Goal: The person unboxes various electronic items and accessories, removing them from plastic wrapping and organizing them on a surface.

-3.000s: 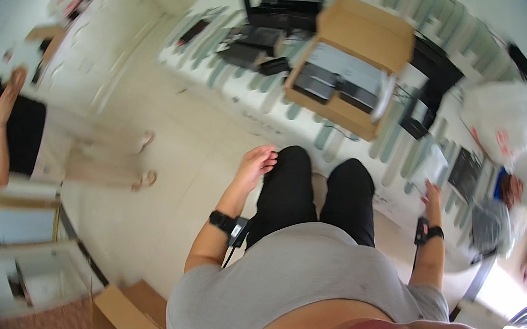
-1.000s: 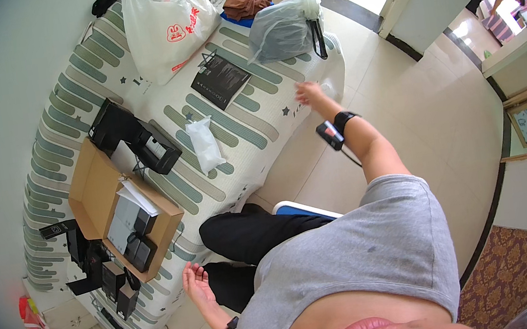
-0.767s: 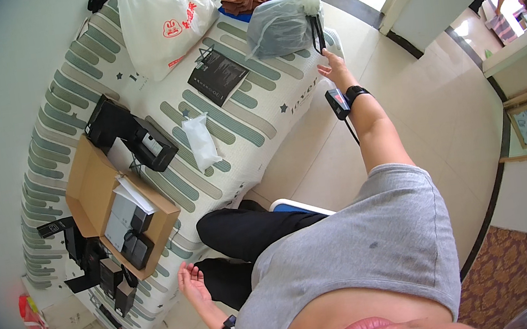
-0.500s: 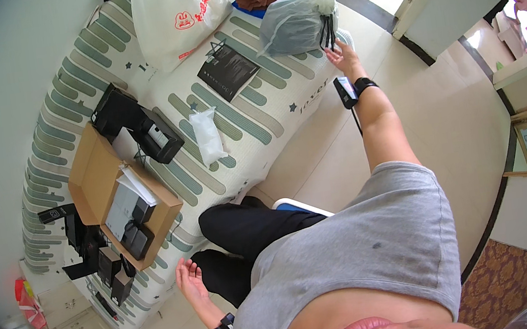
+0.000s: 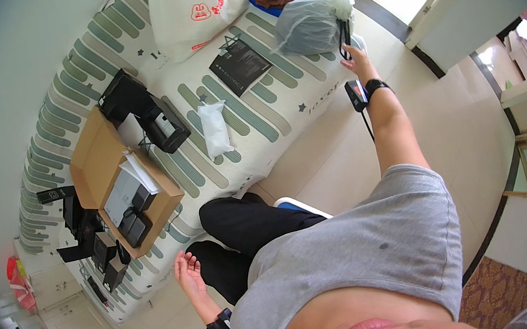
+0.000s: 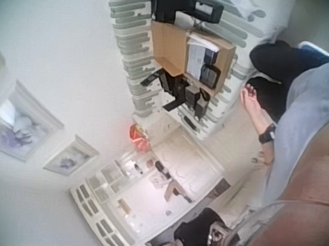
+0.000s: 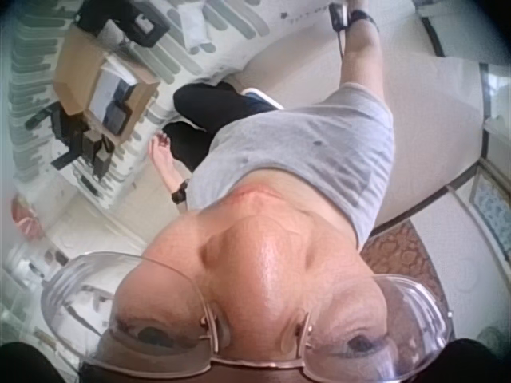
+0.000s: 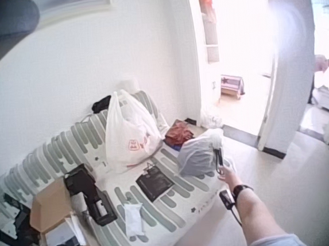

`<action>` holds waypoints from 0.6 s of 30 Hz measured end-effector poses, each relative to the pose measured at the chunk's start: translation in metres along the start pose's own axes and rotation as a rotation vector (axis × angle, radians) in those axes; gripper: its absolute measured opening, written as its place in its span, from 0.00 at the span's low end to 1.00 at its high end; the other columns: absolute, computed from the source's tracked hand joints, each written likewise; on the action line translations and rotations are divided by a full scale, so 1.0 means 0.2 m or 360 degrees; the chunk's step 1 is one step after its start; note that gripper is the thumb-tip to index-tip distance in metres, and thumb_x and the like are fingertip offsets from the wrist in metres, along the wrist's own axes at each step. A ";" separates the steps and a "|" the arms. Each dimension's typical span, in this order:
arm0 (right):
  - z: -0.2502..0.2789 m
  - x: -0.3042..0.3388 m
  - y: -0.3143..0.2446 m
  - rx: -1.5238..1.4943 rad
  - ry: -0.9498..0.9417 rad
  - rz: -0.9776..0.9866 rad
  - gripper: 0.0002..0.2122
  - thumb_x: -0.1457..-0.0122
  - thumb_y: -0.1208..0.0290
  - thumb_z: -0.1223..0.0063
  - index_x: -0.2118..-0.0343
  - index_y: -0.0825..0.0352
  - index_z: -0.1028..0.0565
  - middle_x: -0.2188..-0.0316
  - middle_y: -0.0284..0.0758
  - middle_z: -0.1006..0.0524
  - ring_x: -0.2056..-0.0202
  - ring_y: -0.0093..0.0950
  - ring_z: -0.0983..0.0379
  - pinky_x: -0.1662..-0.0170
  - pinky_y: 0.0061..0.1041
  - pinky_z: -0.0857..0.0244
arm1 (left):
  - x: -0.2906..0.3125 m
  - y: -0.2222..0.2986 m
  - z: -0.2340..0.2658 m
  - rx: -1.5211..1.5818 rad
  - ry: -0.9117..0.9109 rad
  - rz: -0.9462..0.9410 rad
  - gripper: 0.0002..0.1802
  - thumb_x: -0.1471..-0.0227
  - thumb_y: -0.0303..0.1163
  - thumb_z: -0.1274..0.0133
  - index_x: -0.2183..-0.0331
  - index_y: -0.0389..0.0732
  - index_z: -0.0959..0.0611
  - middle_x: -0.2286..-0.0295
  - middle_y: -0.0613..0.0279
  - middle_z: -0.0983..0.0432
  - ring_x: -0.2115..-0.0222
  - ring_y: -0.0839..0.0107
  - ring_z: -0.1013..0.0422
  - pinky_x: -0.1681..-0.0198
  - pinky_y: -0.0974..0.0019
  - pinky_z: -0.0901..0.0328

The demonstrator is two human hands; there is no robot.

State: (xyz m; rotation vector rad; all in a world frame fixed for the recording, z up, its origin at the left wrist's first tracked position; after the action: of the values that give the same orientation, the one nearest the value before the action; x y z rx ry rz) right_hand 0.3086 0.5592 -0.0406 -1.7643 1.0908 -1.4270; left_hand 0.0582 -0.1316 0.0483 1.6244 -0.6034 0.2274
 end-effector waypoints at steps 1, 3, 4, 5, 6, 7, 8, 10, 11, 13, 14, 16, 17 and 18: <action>-0.03 0.03 0.05 -0.0032 0.0100 -0.0096 0.26 0.59 0.71 0.43 0.55 0.64 0.40 0.52 0.40 0.44 0.60 0.42 0.38 0.66 0.35 0.35 | 0.00 0.01 -0.01 -0.0030 0.0019 0.0001 0.14 0.51 0.33 0.56 0.61 0.38 0.29 0.71 0.63 0.29 0.73 0.77 0.33 0.69 0.74 0.38; -0.07 0.08 0.06 -0.0153 0.0060 -0.0114 0.28 0.58 0.71 0.43 0.53 0.64 0.44 0.50 0.39 0.49 0.62 0.43 0.37 0.65 0.35 0.35 | 0.01 0.00 0.03 -0.0039 0.0040 -0.0023 0.15 0.51 0.34 0.56 0.61 0.39 0.29 0.71 0.63 0.29 0.73 0.77 0.33 0.69 0.74 0.38; -0.04 0.00 0.04 -0.0161 0.0059 -0.0214 0.23 0.56 0.71 0.44 0.58 0.68 0.39 0.56 0.39 0.41 0.63 0.38 0.36 0.66 0.32 0.34 | 0.00 0.01 0.03 -0.0057 0.0020 -0.0021 0.15 0.51 0.34 0.56 0.61 0.39 0.29 0.71 0.64 0.29 0.73 0.77 0.33 0.70 0.75 0.38; -0.04 -0.06 -0.01 -0.0156 0.0056 -0.0210 0.23 0.56 0.71 0.44 0.58 0.68 0.39 0.56 0.39 0.41 0.63 0.38 0.36 0.66 0.32 0.34 | -0.01 0.00 0.04 -0.0050 0.0021 -0.0020 0.15 0.51 0.34 0.56 0.61 0.39 0.29 0.71 0.64 0.29 0.73 0.77 0.33 0.70 0.75 0.38; -0.05 -0.11 -0.04 -0.0210 -0.0190 -0.0122 0.18 0.56 0.71 0.44 0.62 0.69 0.37 0.60 0.39 0.37 0.65 0.35 0.36 0.66 0.30 0.34 | -0.02 0.00 0.05 -0.0043 0.0014 -0.0034 0.15 0.51 0.34 0.56 0.61 0.39 0.29 0.71 0.64 0.29 0.73 0.77 0.33 0.70 0.74 0.39; -0.05 -0.14 -0.08 -0.0258 -0.0429 -0.0039 0.15 0.55 0.71 0.45 0.66 0.70 0.34 0.65 0.38 0.34 0.67 0.31 0.35 0.66 0.28 0.34 | -0.01 -0.01 0.06 -0.0037 0.0007 -0.0038 0.15 0.51 0.35 0.56 0.60 0.39 0.29 0.71 0.64 0.29 0.73 0.78 0.33 0.70 0.74 0.39; -0.11 -0.14 -0.13 -0.0290 -0.0255 -0.0171 0.08 0.54 0.72 0.47 0.75 0.70 0.32 0.77 0.35 0.33 0.73 0.27 0.36 0.72 0.23 0.34 | 0.01 -0.02 0.07 -0.0044 0.0016 -0.0025 0.15 0.51 0.35 0.56 0.60 0.39 0.29 0.71 0.64 0.29 0.73 0.78 0.33 0.70 0.74 0.39; -0.14 -0.17 -0.33 -0.0110 -0.0321 -0.0212 0.07 0.53 0.74 0.47 0.81 0.68 0.33 0.83 0.35 0.35 0.81 0.25 0.37 0.81 0.20 0.36 | 0.02 0.00 0.07 -0.0060 0.0034 -0.0029 0.15 0.51 0.35 0.56 0.61 0.39 0.29 0.71 0.65 0.30 0.73 0.78 0.34 0.69 0.74 0.39; -0.15 -0.17 -0.43 -0.0118 -0.0474 -0.0233 0.08 0.54 0.74 0.46 0.82 0.67 0.33 0.85 0.33 0.35 0.84 0.22 0.38 0.82 0.18 0.37 | 0.03 0.00 0.08 -0.0066 0.0025 -0.0012 0.15 0.51 0.35 0.56 0.61 0.39 0.29 0.71 0.65 0.30 0.73 0.78 0.34 0.69 0.74 0.39; -0.28 -0.05 -0.64 0.0122 -0.0446 -0.0277 0.05 0.54 0.77 0.48 0.82 0.66 0.31 0.89 0.25 0.36 0.89 0.16 0.39 0.86 0.12 0.39 | 0.08 0.02 0.15 -0.0036 0.0086 -0.0032 0.16 0.51 0.36 0.55 0.60 0.40 0.30 0.71 0.66 0.30 0.73 0.79 0.34 0.69 0.74 0.39; -0.29 -0.06 -0.76 0.0172 -0.0601 -0.0262 0.02 0.53 0.78 0.50 0.79 0.67 0.29 0.87 0.27 0.34 0.88 0.15 0.38 0.86 0.11 0.38 | 0.07 0.02 0.20 -0.0037 0.0069 -0.0020 0.16 0.51 0.36 0.55 0.60 0.40 0.30 0.71 0.66 0.30 0.73 0.79 0.34 0.69 0.74 0.39; -0.36 -0.05 -0.92 0.0080 -0.0586 -0.0163 0.02 0.52 0.75 0.49 0.76 0.66 0.28 0.84 0.28 0.31 0.87 0.15 0.39 0.85 0.09 0.39 | 0.08 0.01 0.31 -0.0034 0.0244 -0.0009 0.17 0.52 0.36 0.55 0.59 0.40 0.31 0.71 0.67 0.31 0.72 0.79 0.35 0.69 0.74 0.40; -0.40 -0.01 -0.98 0.0032 -0.0531 0.0027 0.03 0.51 0.73 0.50 0.74 0.66 0.28 0.84 0.28 0.31 0.87 0.15 0.38 0.85 0.10 0.38 | 0.09 0.01 0.35 -0.0035 0.0243 -0.0001 0.17 0.52 0.36 0.55 0.59 0.40 0.31 0.71 0.67 0.31 0.72 0.79 0.35 0.69 0.74 0.40; -0.42 -0.01 -1.03 0.0114 -0.0651 0.0176 0.04 0.50 0.72 0.51 0.74 0.66 0.28 0.83 0.29 0.31 0.86 0.16 0.37 0.85 0.11 0.37 | 0.10 0.02 0.39 -0.0012 0.0261 -0.0029 0.17 0.52 0.36 0.55 0.59 0.41 0.31 0.70 0.67 0.31 0.72 0.79 0.36 0.69 0.74 0.40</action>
State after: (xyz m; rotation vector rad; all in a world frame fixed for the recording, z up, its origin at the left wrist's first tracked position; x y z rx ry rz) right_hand 0.2710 0.6617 0.1539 -1.8094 0.8907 -0.9688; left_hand 0.0577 -0.2116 0.0495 1.5855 -0.4630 0.3408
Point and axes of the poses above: each hand's wrist, its own x-axis away from the middle knuckle, its own z-axis out of the back of the hand, y = z × x, the point moved 1 cm from there along -x, towards the middle knuckle
